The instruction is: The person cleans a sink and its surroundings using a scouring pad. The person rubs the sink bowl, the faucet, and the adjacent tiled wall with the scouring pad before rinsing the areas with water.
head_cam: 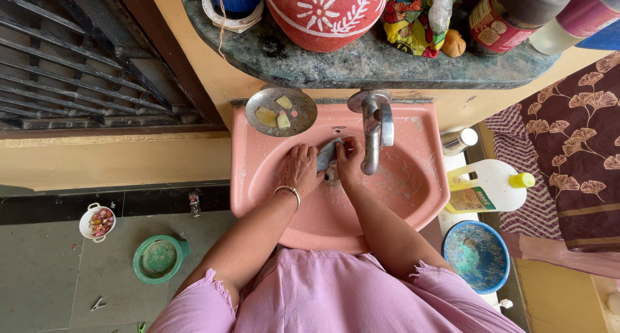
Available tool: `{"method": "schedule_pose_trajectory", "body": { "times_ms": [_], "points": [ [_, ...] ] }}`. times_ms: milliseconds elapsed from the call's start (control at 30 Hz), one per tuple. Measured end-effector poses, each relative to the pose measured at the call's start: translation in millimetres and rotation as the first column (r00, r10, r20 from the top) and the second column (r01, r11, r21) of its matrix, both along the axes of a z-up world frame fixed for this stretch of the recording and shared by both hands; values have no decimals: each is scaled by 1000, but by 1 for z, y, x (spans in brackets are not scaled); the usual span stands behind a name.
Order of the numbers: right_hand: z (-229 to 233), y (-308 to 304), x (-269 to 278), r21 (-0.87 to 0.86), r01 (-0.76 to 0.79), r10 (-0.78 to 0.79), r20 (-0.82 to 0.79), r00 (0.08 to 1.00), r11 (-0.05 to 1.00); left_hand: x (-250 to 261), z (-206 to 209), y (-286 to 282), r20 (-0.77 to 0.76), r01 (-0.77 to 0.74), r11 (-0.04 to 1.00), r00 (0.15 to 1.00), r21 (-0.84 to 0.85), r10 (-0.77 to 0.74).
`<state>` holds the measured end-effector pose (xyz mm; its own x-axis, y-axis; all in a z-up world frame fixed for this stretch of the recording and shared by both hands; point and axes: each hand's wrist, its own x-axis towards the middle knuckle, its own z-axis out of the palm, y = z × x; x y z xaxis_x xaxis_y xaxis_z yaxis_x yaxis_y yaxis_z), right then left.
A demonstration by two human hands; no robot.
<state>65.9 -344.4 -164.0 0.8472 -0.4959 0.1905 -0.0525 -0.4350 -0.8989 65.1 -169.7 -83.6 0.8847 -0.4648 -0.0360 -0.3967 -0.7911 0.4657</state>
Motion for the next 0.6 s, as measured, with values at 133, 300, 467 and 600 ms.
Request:
{"method": "schedule_pose_trajectory", "body": {
  "times_ms": [133,300,467,600],
  "points": [
    [22,17,10,424,91,-118,38,992,901,9,-22,-10,-62,-62,935,997,-348,43],
    [30,27,18,623,204,-277,20,961,755,12,-18,-3,-92,-75,920,995,-385,42],
    [13,17,19,846,327,-228,-250,941,421,10,-2,-1,-132,-84,931,991,-355,39],
    [8,9,18,886,287,-46,-290,956,363,14,3,2,-91,-92,912,994,-399,61]
  ]
}}
